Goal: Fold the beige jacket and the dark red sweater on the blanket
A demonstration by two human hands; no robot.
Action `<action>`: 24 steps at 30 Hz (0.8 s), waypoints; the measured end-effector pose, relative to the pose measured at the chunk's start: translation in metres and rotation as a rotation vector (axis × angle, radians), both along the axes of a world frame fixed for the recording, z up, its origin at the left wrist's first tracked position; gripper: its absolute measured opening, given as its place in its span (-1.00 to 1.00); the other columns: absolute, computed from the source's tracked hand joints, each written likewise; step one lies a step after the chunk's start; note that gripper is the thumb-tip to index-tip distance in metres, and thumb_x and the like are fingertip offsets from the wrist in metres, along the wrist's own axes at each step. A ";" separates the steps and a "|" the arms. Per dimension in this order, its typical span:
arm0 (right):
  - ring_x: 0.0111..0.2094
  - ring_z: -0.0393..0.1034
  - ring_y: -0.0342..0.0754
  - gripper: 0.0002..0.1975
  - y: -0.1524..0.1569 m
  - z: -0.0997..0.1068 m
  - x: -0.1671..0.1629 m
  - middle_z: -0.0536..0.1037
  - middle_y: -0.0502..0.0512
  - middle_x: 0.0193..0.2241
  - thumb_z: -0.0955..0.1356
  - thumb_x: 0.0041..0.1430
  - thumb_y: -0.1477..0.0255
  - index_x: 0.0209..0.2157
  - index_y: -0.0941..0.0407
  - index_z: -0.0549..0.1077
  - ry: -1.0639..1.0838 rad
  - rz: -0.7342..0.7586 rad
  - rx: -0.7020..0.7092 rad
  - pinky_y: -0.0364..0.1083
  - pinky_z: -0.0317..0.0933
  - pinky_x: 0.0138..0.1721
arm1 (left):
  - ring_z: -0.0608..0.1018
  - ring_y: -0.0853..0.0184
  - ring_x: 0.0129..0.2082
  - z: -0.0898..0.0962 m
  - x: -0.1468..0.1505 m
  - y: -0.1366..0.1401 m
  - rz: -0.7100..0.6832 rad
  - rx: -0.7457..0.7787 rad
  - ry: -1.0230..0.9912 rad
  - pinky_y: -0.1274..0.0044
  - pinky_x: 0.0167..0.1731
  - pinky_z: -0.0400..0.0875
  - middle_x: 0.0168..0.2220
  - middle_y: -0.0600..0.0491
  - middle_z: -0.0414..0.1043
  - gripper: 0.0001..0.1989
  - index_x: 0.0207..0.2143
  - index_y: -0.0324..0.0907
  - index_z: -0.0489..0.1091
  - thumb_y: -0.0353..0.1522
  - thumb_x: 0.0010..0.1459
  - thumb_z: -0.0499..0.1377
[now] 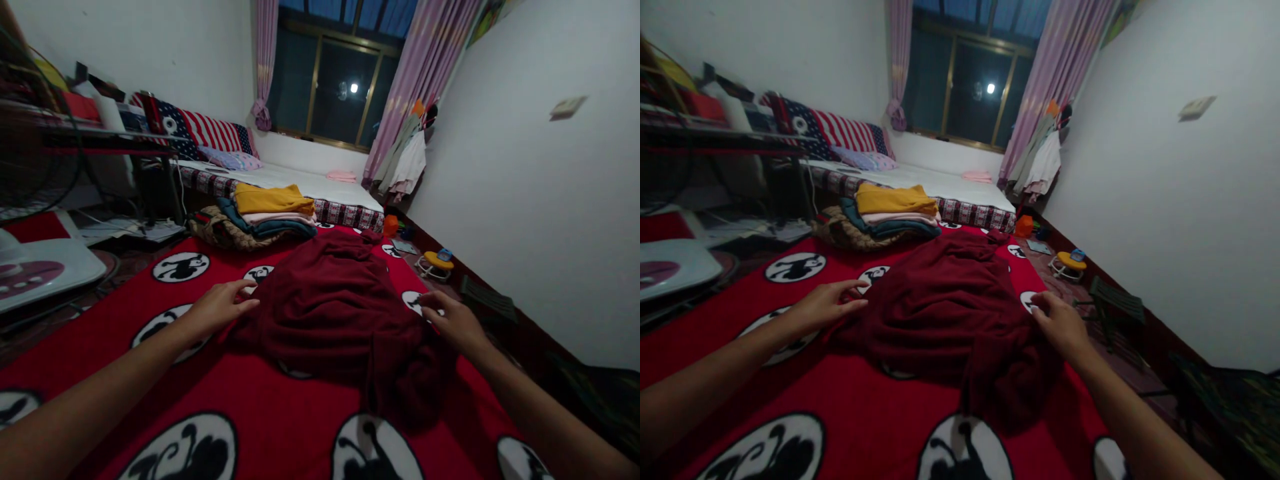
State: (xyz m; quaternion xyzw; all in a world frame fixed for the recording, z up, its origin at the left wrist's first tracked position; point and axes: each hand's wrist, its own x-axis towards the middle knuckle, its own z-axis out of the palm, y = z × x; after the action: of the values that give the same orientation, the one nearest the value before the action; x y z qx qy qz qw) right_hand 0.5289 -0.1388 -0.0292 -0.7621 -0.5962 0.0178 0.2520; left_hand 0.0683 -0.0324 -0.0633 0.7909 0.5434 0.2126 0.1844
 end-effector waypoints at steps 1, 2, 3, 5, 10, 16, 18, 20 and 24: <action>-0.22 0.49 0.08 -0.71 0.010 -0.008 0.007 0.59 0.21 -0.21 0.31 0.06 0.32 -0.18 0.13 0.47 -0.009 -0.037 -0.057 -0.03 0.30 -0.19 | 0.58 0.14 -0.19 -0.003 0.003 0.001 0.005 0.001 0.003 0.44 -0.18 0.41 -0.16 -0.03 0.57 -0.45 0.07 -0.11 0.39 -0.09 0.06 0.11; -0.22 0.50 0.10 -0.66 0.019 -0.017 0.012 0.59 0.24 -0.23 0.34 0.05 0.29 -0.15 0.16 0.46 -0.013 -0.063 -0.110 -0.03 0.30 -0.19 | 0.57 0.13 -0.17 -0.007 0.007 0.002 0.008 0.012 0.010 0.42 -0.16 0.40 -0.12 -0.05 0.55 -0.44 0.10 -0.12 0.36 -0.10 0.07 0.10; -0.23 0.50 0.11 -0.61 0.027 -0.026 0.014 0.59 0.26 -0.25 0.36 0.03 0.27 -0.13 0.18 0.45 -0.012 -0.084 -0.146 -0.03 0.31 -0.20 | 0.56 0.12 -0.14 -0.011 0.013 0.003 0.004 0.034 0.017 0.39 -0.13 0.40 -0.08 -0.07 0.53 -0.43 0.12 -0.14 0.34 -0.12 0.08 0.09; -0.21 0.49 0.12 -0.51 0.040 -0.040 0.009 0.59 0.24 -0.25 0.42 -0.06 0.27 -0.08 0.19 0.43 0.002 -0.067 -0.145 -0.01 0.31 -0.18 | 0.52 0.10 -0.06 -0.018 0.028 0.004 -0.028 0.091 0.023 0.35 -0.05 0.37 0.01 -0.12 0.46 -0.40 0.16 -0.17 0.29 -0.13 0.10 0.10; -0.21 0.50 0.06 -0.69 0.039 -0.029 -0.019 0.61 0.12 -0.30 0.37 -0.20 0.46 -0.29 0.12 0.51 0.176 0.268 -0.113 -0.02 0.32 -0.12 | 0.29 -0.05 0.18 -0.018 0.067 0.005 0.002 0.300 0.128 0.20 0.11 0.25 0.22 -0.19 0.17 -0.45 0.09 -0.13 0.38 -0.31 -0.01 0.23; -0.22 0.48 0.02 -0.76 -0.002 0.011 -0.002 0.60 0.09 -0.32 0.26 -0.04 0.46 -0.39 0.06 0.56 -0.084 0.073 0.062 -0.06 0.28 -0.17 | 0.28 0.12 0.22 0.004 0.107 0.013 -0.100 0.484 0.098 0.26 0.21 0.15 0.20 -0.07 0.27 -0.69 -0.03 -0.09 0.47 -0.31 0.21 0.08; -0.29 0.50 0.06 -0.79 -0.004 0.013 0.008 0.60 0.09 -0.39 0.29 -0.08 0.49 -0.46 0.05 0.57 -0.249 0.041 -0.340 -0.06 0.26 -0.29 | 0.27 0.08 0.23 -0.004 0.119 0.019 -0.151 0.395 0.153 0.19 0.22 0.11 0.18 -0.10 0.31 -0.59 0.07 -0.13 0.41 -0.19 0.24 0.06; -0.29 0.51 0.13 -0.80 0.005 0.014 0.015 0.60 0.14 -0.40 0.31 -0.09 0.49 -0.47 0.05 0.59 -0.407 -0.004 -0.601 -0.05 0.24 -0.34 | 0.22 0.02 0.26 -0.019 0.129 0.024 -0.173 0.321 0.226 0.12 0.22 0.06 0.22 -0.15 0.26 -0.49 0.15 -0.15 0.34 -0.10 0.23 0.06; -0.10 0.47 0.16 -0.72 0.055 0.017 0.020 0.59 0.19 -0.16 0.30 0.02 0.44 -0.25 0.05 0.60 -0.489 -0.054 -0.438 -0.02 0.27 -0.20 | 0.13 0.00 0.31 -0.043 0.136 0.027 -0.157 0.353 0.268 0.08 0.24 -0.05 0.29 -0.14 0.14 -0.44 0.19 -0.12 0.30 -0.06 0.23 0.05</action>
State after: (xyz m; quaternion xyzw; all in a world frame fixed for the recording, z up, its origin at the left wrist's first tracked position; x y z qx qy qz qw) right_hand 0.5490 -0.0836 -0.0124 -0.7953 -0.6007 -0.0447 -0.0683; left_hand 0.2044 -0.0055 -0.1058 0.8719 0.4543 0.1825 -0.0148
